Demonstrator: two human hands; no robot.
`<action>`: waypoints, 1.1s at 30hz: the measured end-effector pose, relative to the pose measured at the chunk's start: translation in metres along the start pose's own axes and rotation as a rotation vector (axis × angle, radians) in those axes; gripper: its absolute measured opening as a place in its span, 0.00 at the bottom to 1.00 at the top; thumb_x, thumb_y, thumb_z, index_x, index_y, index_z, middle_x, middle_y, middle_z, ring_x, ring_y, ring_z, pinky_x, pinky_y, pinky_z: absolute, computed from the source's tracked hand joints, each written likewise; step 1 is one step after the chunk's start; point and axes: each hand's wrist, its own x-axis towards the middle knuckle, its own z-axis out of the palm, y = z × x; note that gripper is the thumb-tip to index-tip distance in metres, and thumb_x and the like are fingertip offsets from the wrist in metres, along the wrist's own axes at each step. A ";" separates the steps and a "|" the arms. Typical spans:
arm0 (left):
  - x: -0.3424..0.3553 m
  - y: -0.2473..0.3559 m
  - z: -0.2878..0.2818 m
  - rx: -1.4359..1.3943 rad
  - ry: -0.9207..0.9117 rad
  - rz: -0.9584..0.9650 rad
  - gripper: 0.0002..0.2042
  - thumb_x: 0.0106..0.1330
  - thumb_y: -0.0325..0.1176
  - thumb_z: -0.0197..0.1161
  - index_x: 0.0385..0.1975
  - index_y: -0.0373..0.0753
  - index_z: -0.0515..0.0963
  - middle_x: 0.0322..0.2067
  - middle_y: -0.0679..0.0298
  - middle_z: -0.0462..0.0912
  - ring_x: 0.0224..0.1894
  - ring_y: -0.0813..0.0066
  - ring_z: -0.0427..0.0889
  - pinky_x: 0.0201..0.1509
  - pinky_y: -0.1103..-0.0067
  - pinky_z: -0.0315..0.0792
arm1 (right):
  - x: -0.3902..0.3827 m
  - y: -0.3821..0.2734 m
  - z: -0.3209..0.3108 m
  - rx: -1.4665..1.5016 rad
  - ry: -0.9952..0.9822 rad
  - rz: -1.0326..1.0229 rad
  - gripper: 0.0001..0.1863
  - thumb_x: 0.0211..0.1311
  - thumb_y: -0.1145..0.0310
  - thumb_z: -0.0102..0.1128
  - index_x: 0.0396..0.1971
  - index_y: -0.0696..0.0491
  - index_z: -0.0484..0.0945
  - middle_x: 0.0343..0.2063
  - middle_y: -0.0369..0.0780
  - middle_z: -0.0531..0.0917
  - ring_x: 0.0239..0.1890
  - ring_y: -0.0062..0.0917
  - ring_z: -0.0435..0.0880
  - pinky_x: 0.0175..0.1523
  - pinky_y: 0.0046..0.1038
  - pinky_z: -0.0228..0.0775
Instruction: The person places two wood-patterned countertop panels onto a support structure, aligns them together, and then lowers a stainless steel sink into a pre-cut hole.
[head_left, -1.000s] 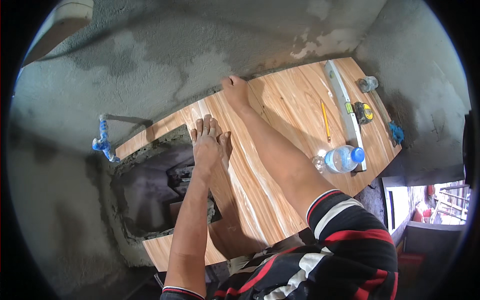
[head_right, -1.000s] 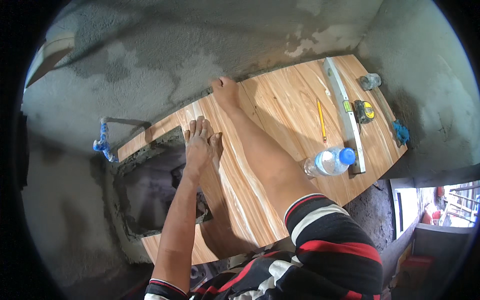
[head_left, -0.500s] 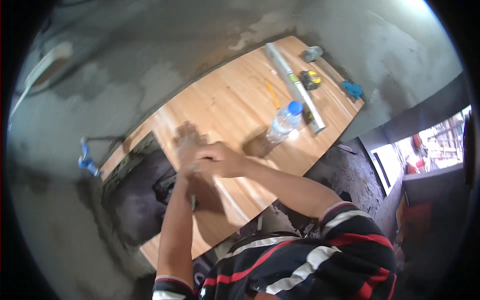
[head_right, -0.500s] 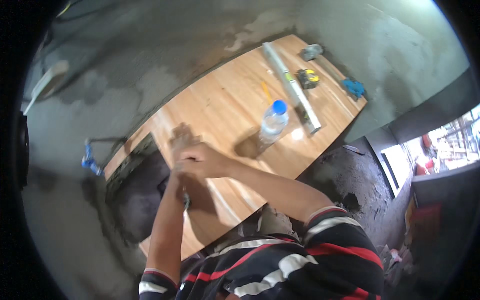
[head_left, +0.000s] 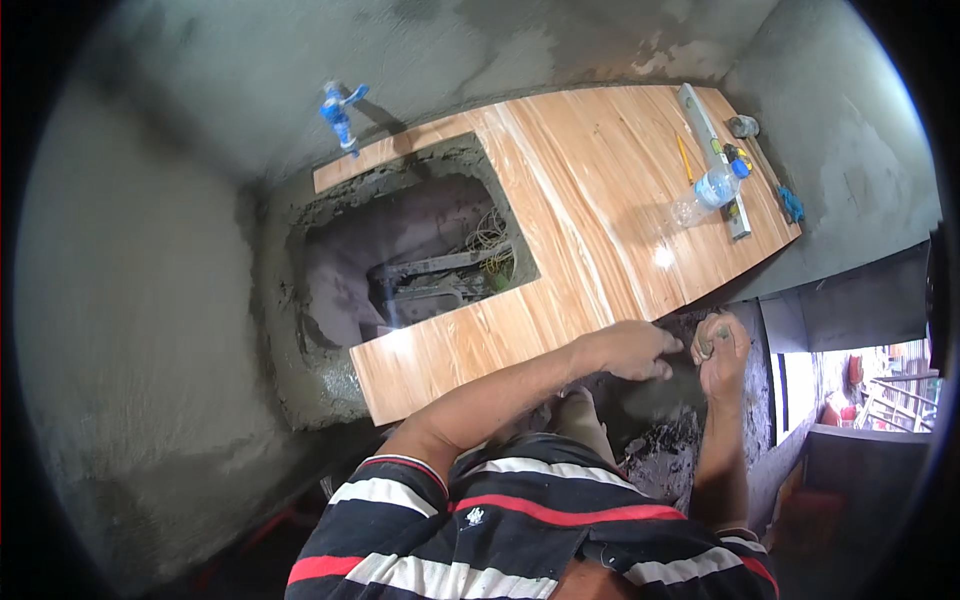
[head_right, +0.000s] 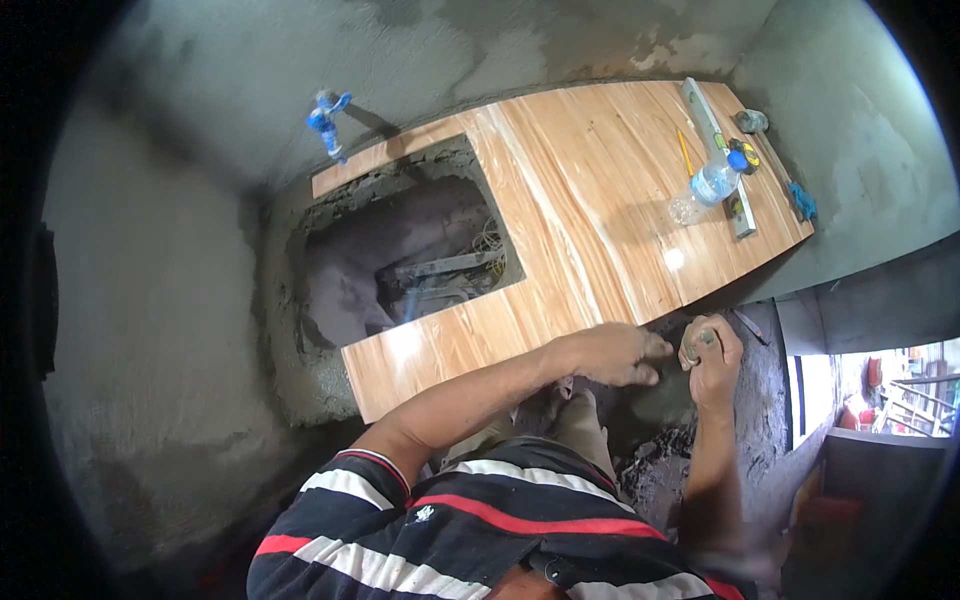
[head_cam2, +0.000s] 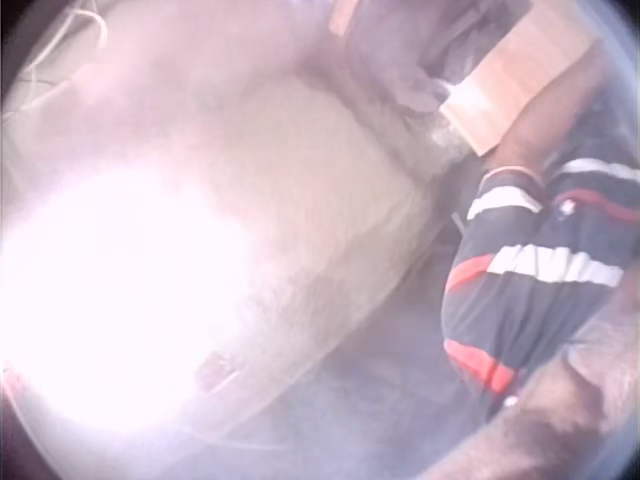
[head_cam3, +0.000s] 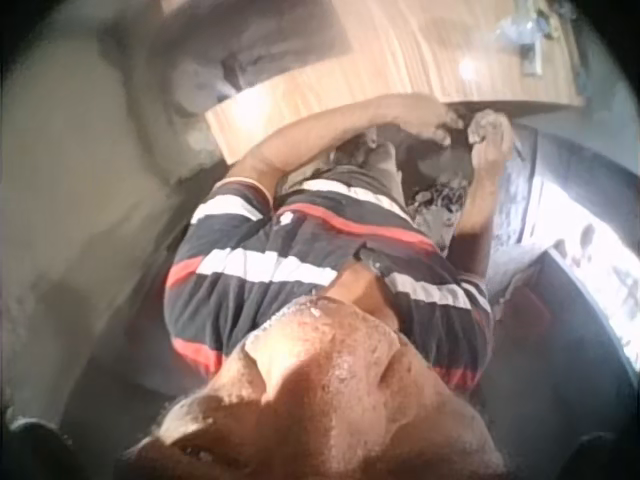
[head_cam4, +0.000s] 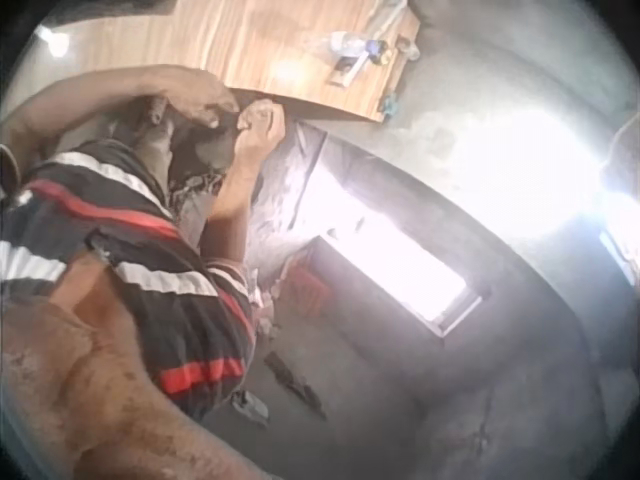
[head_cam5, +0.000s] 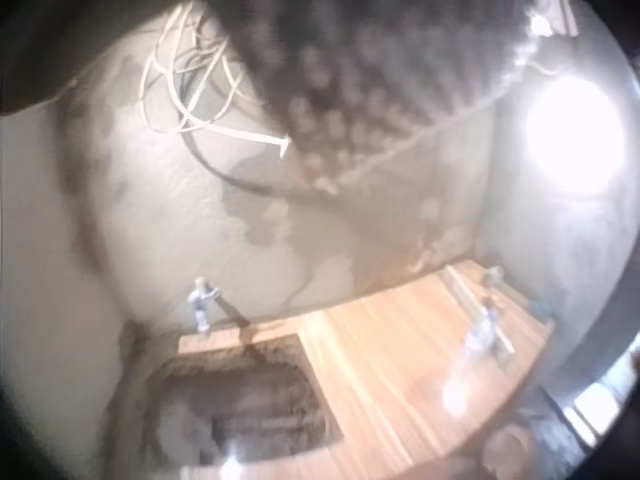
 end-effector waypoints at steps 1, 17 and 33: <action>-0.009 0.020 -0.001 -0.161 -0.112 0.066 0.29 0.67 0.43 0.63 0.63 0.29 0.72 0.59 0.44 0.78 0.61 0.45 0.77 0.66 0.63 0.69 | -0.013 -0.003 0.005 -0.006 0.001 0.005 0.17 0.74 0.61 0.58 0.27 0.55 0.69 0.20 0.33 0.66 0.20 0.15 0.63 0.24 0.19 0.59; -0.177 0.016 -0.066 -0.466 0.809 -0.543 0.19 0.70 0.39 0.66 0.55 0.34 0.80 0.47 0.58 0.86 0.48 0.69 0.83 0.59 0.72 0.75 | -0.107 0.024 -0.040 -0.256 0.117 0.221 0.09 0.72 0.70 0.58 0.29 0.55 0.75 0.22 0.32 0.74 0.21 0.11 0.69 0.24 0.17 0.61; -0.128 -0.257 -0.209 -1.282 1.314 -0.592 0.05 0.72 0.32 0.60 0.35 0.40 0.78 0.28 0.62 0.81 0.28 0.65 0.82 0.34 0.68 0.78 | -0.109 0.049 -0.015 -0.383 0.250 0.596 0.12 0.71 0.68 0.59 0.26 0.54 0.75 0.17 0.31 0.74 0.17 0.12 0.68 0.22 0.18 0.61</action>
